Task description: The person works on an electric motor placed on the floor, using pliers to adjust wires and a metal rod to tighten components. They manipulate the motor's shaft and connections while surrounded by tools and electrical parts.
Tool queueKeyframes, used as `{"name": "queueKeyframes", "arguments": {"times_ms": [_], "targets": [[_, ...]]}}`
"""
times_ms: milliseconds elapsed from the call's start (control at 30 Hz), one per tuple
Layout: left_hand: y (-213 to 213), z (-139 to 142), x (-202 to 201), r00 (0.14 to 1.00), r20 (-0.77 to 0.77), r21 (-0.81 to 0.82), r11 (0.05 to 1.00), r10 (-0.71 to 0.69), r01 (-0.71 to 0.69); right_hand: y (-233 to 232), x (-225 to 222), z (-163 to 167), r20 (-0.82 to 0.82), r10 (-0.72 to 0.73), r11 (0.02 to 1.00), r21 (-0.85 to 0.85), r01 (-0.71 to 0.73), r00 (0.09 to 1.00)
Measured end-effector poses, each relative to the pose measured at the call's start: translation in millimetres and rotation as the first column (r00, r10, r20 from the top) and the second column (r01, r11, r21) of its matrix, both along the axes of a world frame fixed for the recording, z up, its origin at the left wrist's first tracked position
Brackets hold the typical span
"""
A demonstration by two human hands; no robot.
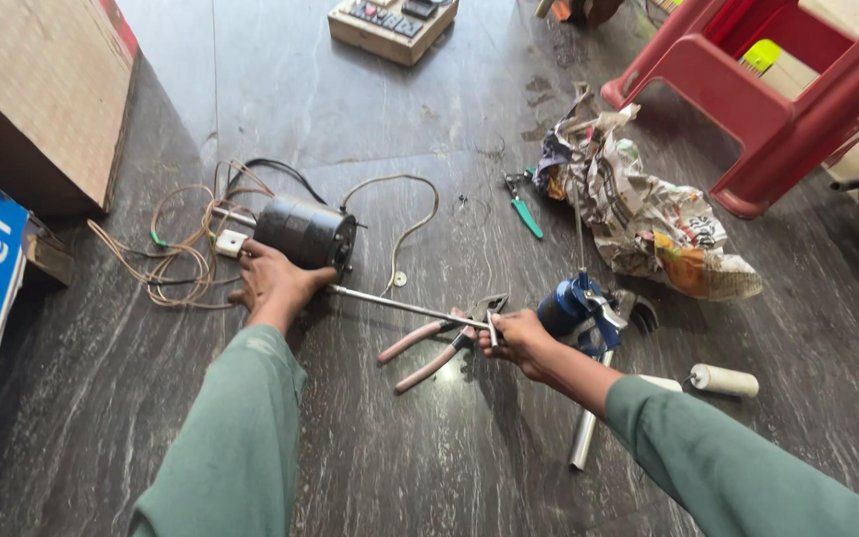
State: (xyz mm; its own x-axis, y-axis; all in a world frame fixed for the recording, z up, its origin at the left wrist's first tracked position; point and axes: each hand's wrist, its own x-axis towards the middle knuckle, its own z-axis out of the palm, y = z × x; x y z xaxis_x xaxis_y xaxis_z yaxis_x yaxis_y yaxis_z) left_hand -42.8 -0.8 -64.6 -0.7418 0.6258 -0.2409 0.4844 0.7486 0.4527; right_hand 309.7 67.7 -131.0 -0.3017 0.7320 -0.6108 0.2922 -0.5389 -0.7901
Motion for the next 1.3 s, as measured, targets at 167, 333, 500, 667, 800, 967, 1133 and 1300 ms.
{"name": "queueKeyframes", "arguments": {"times_ms": [167, 333, 500, 667, 800, 967, 1133, 1300], "targets": [[-2.9, 4.3, 2.5, 1.0, 0.009, -0.022, 1.0, -0.006, 0.006, -11.1, 0.9, 22.1, 0.109, 0.171, 0.983, -0.088, -0.162, 0.979], [-4.2, 4.4, 4.0, 1.0, 0.002, -0.004, 1.0, -0.001, 0.001, -26.4, 6.9, 38.6, 0.43, 0.338, 0.748, 0.417, -0.516, 0.837], [-1.9, 3.3, 4.1, 1.0, 0.024, -0.039, 0.999, 0.016, -0.015, -9.3, 12.1, 31.3, 0.308, 0.249, 0.828, 0.424, -0.367, 0.918], [2.0, 1.2, 10.1, 0.998, 0.014, -0.016, 0.998, 0.054, -0.053, 20.0, 28.3, 20.7, 0.204, 0.347, 0.934, 0.019, -0.358, 0.915], [0.7, -1.8, 9.7, 0.999, 0.008, -0.025, 0.998, 0.05, -0.05, 14.2, 21.7, 3.1, 0.112, 0.282, 0.954, -0.14, -0.266, 0.953], [-4.6, -8.7, 8.3, 1.0, -0.026, -0.006, 1.0, 0.016, -0.016, 1.8, 7.9, 4.4, 0.266, 0.302, 0.95, -0.001, -0.313, 0.915], [-4.6, -11.9, 6.8, 0.999, -0.041, -0.011, 1.0, -0.013, 0.012, -20.7, 10.1, 29.5, 0.857, 0.303, 0.388, 0.288, -0.875, 0.416], [-3.8, -9.9, 7.6, 1.0, -0.018, -0.036, 0.999, 0.009, -0.01, -27.0, 11.0, 38.0, 0.966, 0.114, -0.208, 0.251, -0.945, 0.232]]}}
